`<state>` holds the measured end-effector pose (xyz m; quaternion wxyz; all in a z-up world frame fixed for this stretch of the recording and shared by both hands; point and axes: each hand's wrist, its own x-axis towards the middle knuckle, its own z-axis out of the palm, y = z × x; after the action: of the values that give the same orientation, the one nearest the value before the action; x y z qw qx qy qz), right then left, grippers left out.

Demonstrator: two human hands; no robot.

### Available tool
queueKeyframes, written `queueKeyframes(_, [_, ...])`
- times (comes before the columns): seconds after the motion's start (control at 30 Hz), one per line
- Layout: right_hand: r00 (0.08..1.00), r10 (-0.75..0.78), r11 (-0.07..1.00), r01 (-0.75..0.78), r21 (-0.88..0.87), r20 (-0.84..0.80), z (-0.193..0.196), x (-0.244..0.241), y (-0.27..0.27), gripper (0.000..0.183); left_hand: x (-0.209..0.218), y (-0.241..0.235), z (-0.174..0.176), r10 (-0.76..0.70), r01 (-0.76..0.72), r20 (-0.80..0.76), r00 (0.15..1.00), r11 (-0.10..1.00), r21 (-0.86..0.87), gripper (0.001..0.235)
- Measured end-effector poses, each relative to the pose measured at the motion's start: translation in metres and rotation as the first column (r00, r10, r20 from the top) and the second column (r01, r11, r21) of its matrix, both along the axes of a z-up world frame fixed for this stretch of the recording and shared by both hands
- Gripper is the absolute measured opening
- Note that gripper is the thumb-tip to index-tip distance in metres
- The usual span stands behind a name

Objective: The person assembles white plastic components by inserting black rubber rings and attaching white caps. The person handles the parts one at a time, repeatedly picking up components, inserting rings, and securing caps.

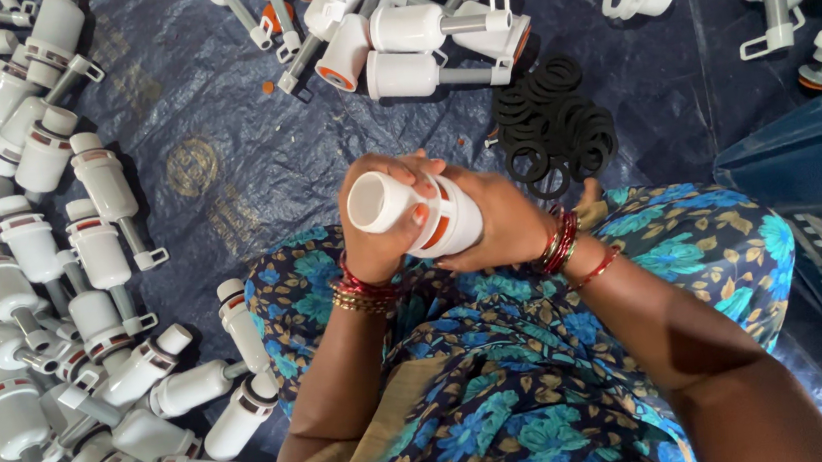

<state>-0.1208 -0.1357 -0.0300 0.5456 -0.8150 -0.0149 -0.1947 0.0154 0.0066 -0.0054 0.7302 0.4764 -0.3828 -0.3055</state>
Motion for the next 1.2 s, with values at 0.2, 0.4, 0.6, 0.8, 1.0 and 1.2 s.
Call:
queueKeyframes(0.2, [0.975,0.153,0.988,-0.145,0.060,-0.161,0.003,-0.006,-0.020,0.085,-0.012,-0.012,0.000,-0.004,0.003,-0.021,1.000,0.999,-0.046,0.030])
queueKeyframes(0.4, [0.985,0.121,0.991,-0.113,0.071,-0.126,-0.010,0.000,-0.025,0.089,-0.006,-0.013,-0.029,0.021,-0.022,-0.033,0.999,0.999,-0.029,0.031])
queueKeyframes(0.6, [0.965,-0.243,0.914,0.195,-0.355,-0.096,-0.009,0.011,-0.006,0.087,-0.002,-0.021,-0.046,0.601,-0.555,-0.254,0.758,0.798,0.234,0.032])
queueKeyframes(0.8, [0.890,-0.452,0.753,0.352,-0.557,-0.049,-0.026,0.023,0.030,0.099,0.003,-0.010,-0.049,0.542,-0.523,-0.562,0.625,0.825,0.214,0.020])
queueKeyframes(1.0, [0.923,-0.346,0.862,0.242,-0.446,-0.166,-0.035,0.018,0.025,0.096,-0.002,-0.004,-0.036,0.532,-0.496,-0.325,0.782,0.847,0.191,0.022])
queueKeyframes(1.2, [0.917,0.390,0.862,-0.334,0.382,-0.078,-0.030,0.001,0.012,0.100,0.017,0.021,0.000,-0.282,0.275,-0.010,0.959,0.940,-0.202,0.033])
